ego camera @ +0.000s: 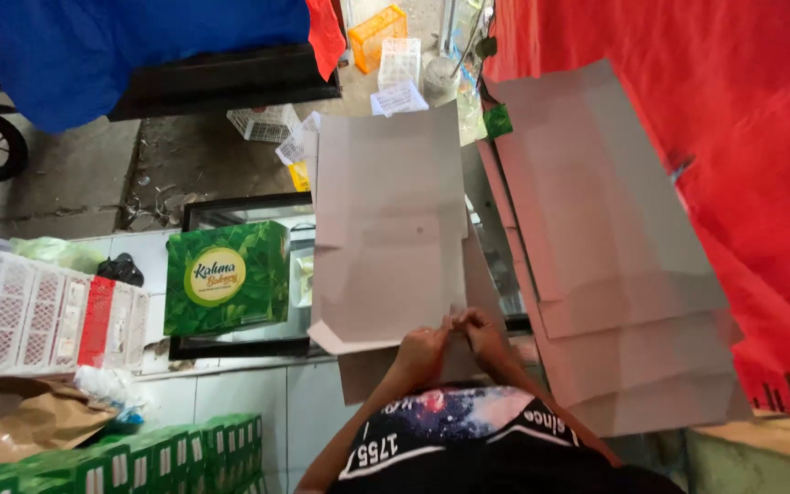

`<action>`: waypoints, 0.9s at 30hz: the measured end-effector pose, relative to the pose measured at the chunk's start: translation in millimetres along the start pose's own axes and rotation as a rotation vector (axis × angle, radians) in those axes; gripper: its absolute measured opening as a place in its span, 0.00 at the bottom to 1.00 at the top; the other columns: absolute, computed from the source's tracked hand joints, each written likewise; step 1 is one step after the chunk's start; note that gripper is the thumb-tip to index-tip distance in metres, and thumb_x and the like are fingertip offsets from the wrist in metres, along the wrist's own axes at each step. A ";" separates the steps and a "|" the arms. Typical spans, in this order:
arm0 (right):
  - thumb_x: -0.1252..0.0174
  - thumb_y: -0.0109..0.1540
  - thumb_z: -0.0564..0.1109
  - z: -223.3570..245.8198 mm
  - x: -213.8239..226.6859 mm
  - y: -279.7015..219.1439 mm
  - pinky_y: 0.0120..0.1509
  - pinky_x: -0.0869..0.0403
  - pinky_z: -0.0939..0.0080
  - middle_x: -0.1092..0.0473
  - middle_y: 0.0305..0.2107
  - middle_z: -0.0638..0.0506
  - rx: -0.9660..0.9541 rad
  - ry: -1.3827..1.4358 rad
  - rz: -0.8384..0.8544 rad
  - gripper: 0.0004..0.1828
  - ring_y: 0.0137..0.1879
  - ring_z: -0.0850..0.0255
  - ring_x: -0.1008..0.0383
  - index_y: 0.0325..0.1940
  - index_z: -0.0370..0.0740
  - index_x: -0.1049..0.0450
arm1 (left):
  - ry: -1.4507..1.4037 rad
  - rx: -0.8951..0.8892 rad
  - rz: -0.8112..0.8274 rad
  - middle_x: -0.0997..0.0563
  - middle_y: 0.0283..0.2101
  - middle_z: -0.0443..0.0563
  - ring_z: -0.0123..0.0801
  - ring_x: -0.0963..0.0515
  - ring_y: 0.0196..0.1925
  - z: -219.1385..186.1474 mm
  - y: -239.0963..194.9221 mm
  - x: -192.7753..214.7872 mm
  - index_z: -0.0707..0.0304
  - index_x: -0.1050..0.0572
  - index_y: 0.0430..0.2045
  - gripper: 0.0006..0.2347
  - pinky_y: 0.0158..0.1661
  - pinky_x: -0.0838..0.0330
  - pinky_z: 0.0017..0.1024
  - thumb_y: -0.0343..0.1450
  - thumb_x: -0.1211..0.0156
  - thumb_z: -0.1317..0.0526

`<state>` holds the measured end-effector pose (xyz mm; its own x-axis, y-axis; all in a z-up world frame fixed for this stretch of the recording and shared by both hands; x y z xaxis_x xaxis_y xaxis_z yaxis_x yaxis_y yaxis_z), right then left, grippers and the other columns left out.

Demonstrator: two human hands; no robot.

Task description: The person folds flat cardboard sheets into open-top boxes and places green Kaluma Bakery product boxes inside them. The person repeats this process multiple times, stacking the finished boxes on a nearby surface.

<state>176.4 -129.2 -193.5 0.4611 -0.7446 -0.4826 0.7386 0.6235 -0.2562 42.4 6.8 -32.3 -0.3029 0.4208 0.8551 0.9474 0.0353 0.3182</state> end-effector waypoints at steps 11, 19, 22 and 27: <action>0.42 0.61 0.30 25.1 -22.3 -29.7 0.50 0.25 0.62 0.31 0.31 0.54 -0.001 -0.284 0.145 0.08 0.42 0.64 0.28 0.34 0.38 0.31 | 0.057 0.087 0.073 0.21 0.26 0.57 0.47 0.20 0.27 15.2 -32.0 -40.0 0.80 0.38 0.65 0.31 0.32 0.27 0.40 0.63 0.45 0.67; 0.39 0.60 0.32 72.9 -57.5 -58.6 0.38 0.23 0.59 0.27 0.29 0.47 0.090 -0.311 0.064 0.17 0.34 0.60 0.22 0.49 0.41 0.34 | 0.023 -0.059 0.166 0.20 0.24 0.57 0.46 0.20 0.25 21.2 -27.4 -17.1 0.77 0.40 0.68 0.31 0.31 0.26 0.40 0.67 0.45 0.65; 0.38 0.61 0.33 81.3 -67.9 -61.8 0.37 0.20 0.58 0.26 0.31 0.48 -0.002 -0.193 0.252 0.16 0.34 0.59 0.20 0.46 0.40 0.37 | 0.003 -0.115 0.243 0.20 0.23 0.60 0.48 0.20 0.24 23.3 -31.0 -27.5 0.79 0.41 0.68 0.31 0.30 0.26 0.40 0.68 0.43 0.63; 0.38 0.60 0.32 106.5 -80.6 -52.1 0.37 0.23 0.61 0.26 0.31 0.47 0.028 -0.474 0.203 0.15 0.33 0.60 0.21 0.48 0.38 0.34 | -0.032 -0.026 0.249 0.19 0.25 0.60 0.51 0.19 0.27 26.3 -23.8 -37.6 0.74 0.33 0.57 0.23 0.29 0.26 0.44 0.67 0.42 0.63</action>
<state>153.2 -127.1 -52.1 0.7641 -0.6393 -0.0862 0.6209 0.7651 -0.1708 33.9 14.0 -82.8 -0.0568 0.4419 0.8953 0.9893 -0.0960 0.1101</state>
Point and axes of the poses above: each hand's wrist, its own y-axis towards the middle knuckle, its own x-axis out of the back of the hand, z = x × y, the point moved 2 cm from there along y, towards the middle knuckle
